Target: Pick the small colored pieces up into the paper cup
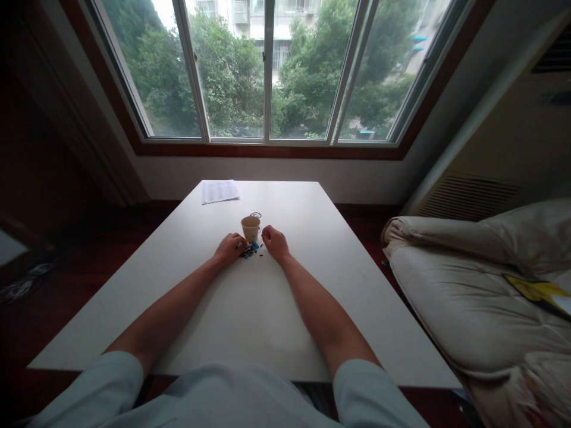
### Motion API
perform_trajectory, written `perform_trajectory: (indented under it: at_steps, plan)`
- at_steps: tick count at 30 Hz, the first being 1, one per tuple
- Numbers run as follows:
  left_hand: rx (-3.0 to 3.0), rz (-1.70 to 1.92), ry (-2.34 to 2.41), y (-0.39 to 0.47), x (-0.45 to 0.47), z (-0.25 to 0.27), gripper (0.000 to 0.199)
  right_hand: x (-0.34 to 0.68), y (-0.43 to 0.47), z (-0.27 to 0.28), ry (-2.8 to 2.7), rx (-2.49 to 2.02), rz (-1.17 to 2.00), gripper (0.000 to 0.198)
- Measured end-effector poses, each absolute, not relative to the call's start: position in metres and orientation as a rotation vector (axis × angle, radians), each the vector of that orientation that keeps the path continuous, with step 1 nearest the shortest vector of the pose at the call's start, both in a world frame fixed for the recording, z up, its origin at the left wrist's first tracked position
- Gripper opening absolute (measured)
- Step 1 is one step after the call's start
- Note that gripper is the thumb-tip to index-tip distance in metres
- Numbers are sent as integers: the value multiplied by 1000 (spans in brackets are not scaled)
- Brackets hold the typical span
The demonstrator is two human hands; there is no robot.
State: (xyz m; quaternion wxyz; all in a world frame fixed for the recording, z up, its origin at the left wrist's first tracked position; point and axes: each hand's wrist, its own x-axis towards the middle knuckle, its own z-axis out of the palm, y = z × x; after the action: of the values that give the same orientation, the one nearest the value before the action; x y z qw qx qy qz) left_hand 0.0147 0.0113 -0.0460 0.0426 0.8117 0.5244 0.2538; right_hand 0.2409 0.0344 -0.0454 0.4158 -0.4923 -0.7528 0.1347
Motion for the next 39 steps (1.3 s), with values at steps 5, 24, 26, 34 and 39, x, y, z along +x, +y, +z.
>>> perform_trajectory:
  at_steps: [5, 24, 26, 34, 39]
  plan:
    - [2503, 768, 1613, 8, 17, -43, 20, 241, 34, -45, -1884, -1254, 343, 13]
    - [2531, 747, 1530, 6, 18, -42, 21, 241, 33, -44, -1899, -1273, 335, 14]
    - [2527, 746, 1523, 6, 19, -41, 20, 241, 32, -43, -1903, -1276, 339, 15]
    - [2551, 719, 1506, 3, 22, -37, 21, 241, 34, -45, -1894, -1269, 345, 14]
    - [2650, 665, 1496, -5, 26, -31, 21, 240, 34, -46, -1891, -1272, 349, 14]
